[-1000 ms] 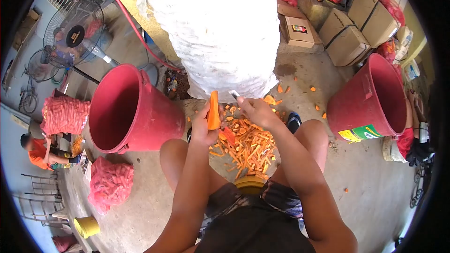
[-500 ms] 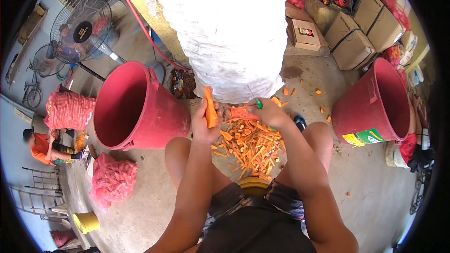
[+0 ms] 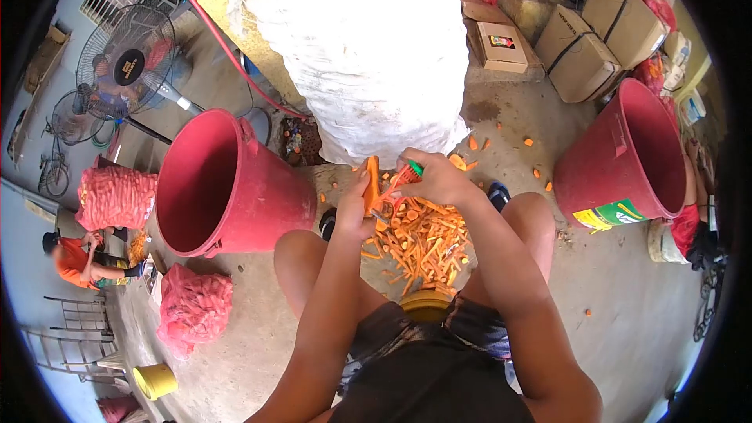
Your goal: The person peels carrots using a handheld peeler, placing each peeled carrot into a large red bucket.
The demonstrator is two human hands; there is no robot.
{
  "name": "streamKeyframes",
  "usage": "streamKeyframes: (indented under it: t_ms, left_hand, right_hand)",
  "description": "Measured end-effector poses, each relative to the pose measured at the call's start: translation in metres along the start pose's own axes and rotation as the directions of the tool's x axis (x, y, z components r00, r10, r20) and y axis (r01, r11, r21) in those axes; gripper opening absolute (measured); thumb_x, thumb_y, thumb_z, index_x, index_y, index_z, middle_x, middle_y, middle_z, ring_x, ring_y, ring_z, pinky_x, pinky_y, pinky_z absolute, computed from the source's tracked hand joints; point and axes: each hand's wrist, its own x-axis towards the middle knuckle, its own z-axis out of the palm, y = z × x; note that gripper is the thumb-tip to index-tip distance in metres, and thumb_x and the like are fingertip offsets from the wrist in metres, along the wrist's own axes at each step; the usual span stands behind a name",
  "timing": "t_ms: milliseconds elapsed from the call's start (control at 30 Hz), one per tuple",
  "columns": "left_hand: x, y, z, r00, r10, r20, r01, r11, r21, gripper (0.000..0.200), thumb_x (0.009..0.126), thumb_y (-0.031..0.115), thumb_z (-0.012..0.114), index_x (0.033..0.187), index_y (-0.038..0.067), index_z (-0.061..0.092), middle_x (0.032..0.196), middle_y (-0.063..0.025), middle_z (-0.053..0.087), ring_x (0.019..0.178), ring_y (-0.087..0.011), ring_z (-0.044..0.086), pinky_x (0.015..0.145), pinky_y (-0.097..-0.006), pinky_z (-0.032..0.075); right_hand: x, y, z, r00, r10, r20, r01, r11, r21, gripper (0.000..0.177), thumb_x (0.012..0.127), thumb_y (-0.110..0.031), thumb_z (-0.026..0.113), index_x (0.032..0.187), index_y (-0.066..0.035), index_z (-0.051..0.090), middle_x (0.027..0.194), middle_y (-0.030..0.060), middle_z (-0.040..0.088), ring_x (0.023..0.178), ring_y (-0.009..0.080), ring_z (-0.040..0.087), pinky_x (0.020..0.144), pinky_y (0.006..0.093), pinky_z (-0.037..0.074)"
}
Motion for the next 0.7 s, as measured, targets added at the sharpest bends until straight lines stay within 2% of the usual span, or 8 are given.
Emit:
streamKeyframes:
  t_ms: [200,300,367,400,467,600,667,700]
  left_hand:
    - [0.009,-0.012,-0.011,0.993,-0.047,0.112,0.055,0.996,-0.071,0.047,0.115,0.028,0.045,0.16,0.014,0.044,0.136,-0.0075,0.064,0.114,-0.0212,0.067,0.101,-0.0405,0.056]
    - [0.006,-0.01,-0.003,0.992,-0.126,0.018,0.126,0.991,-0.052,0.047,0.114,0.03,0.046,0.159,0.015,0.046,0.123,-0.006,0.066,0.104,-0.0206,0.068,0.09,-0.0393,0.059]
    - [0.012,-0.015,-0.021,0.986,-0.151,0.078,0.141,0.983,0.12,0.04,0.111,0.032,0.054,0.143,0.008,0.059,0.105,-0.0053,0.069,0.093,-0.0182,0.066,0.08,-0.0363,0.056]
    - [0.004,-0.01,-0.018,0.985,-0.151,0.079,0.141,0.983,0.12,0.04,0.111,0.032,0.054,0.143,0.008,0.059,0.105,-0.0053,0.069,0.093,-0.0182,0.066,0.08,-0.0363,0.056]
    - [-0.017,0.004,-0.007,0.938,-0.314,0.149,0.28,0.936,0.212,0.035,0.111,0.035,0.054,0.135,0.011,0.062,0.095,-0.0019,0.064,0.082,-0.0153,0.061,0.068,-0.034,0.052]
    - [-0.008,-0.001,-0.022,0.942,-0.264,0.207,0.242,0.962,0.127,0.032,0.111,0.037,0.054,0.133,0.016,0.062,0.093,-0.0011,0.062,0.077,-0.0147,0.059,0.067,-0.0331,0.051]
    - [-0.007,-0.001,-0.008,0.988,-0.138,-0.067,0.144,0.986,0.082,0.032,0.111,0.038,0.053,0.134,0.018,0.061,0.093,-0.0011,0.064,0.075,-0.0144,0.06,0.067,-0.0309,0.051]
    - [-0.006,-0.002,-0.005,0.996,-0.094,-0.006,0.094,0.994,0.053,0.033,0.111,0.038,0.054,0.134,0.016,0.061,0.095,-0.0005,0.065,0.076,-0.014,0.061,0.067,-0.0303,0.052]
  right_hand:
    - [0.0,0.006,0.009,0.989,-0.081,-0.123,0.071,0.994,-0.082,0.051,0.08,-0.021,0.093,0.119,-0.009,0.063,0.097,0.0107,0.07,0.091,0.0237,0.066,0.085,0.0385,0.053]
    - [0.002,0.011,-0.004,0.985,-0.099,-0.138,0.089,0.993,-0.075,0.052,0.08,-0.023,0.093,0.12,-0.008,0.062,0.094,0.0109,0.071,0.087,0.0237,0.066,0.082,0.0395,0.053]
    - [0.004,0.001,-0.028,0.946,0.247,-0.209,-0.219,0.965,0.147,0.055,0.079,-0.032,0.093,0.121,-0.009,0.064,0.085,0.0125,0.069,0.081,0.0303,0.068,0.076,0.0423,0.054]
    - [0.01,0.014,-0.037,0.946,0.247,-0.21,-0.219,0.965,0.147,0.055,0.079,-0.032,0.093,0.121,-0.009,0.064,0.085,0.0125,0.069,0.081,0.0303,0.068,0.076,0.0423,0.054]
    - [0.021,0.047,-0.046,0.903,0.093,-0.42,-0.19,0.962,-0.195,0.056,0.079,-0.033,0.093,0.121,-0.01,0.064,0.082,0.0102,0.07,0.08,0.029,0.069,0.075,0.0425,0.055]
    - [0.013,0.028,-0.042,0.89,0.152,-0.43,-0.212,0.973,-0.096,0.057,0.079,-0.033,0.093,0.122,-0.011,0.064,0.088,0.0117,0.071,0.082,0.0288,0.069,0.077,0.0416,0.055]
    - [0.002,0.006,-0.019,0.954,0.086,-0.286,-0.123,0.986,-0.114,0.057,0.078,-0.031,0.094,0.121,-0.01,0.063,0.095,0.012,0.072,0.088,0.0252,0.068,0.082,0.0394,0.054]
    - [0.0,0.007,-0.005,0.954,0.087,-0.287,-0.124,0.986,-0.114,0.057,0.078,-0.031,0.094,0.121,-0.01,0.063,0.095,0.012,0.072,0.088,0.0252,0.068,0.082,0.0394,0.054]
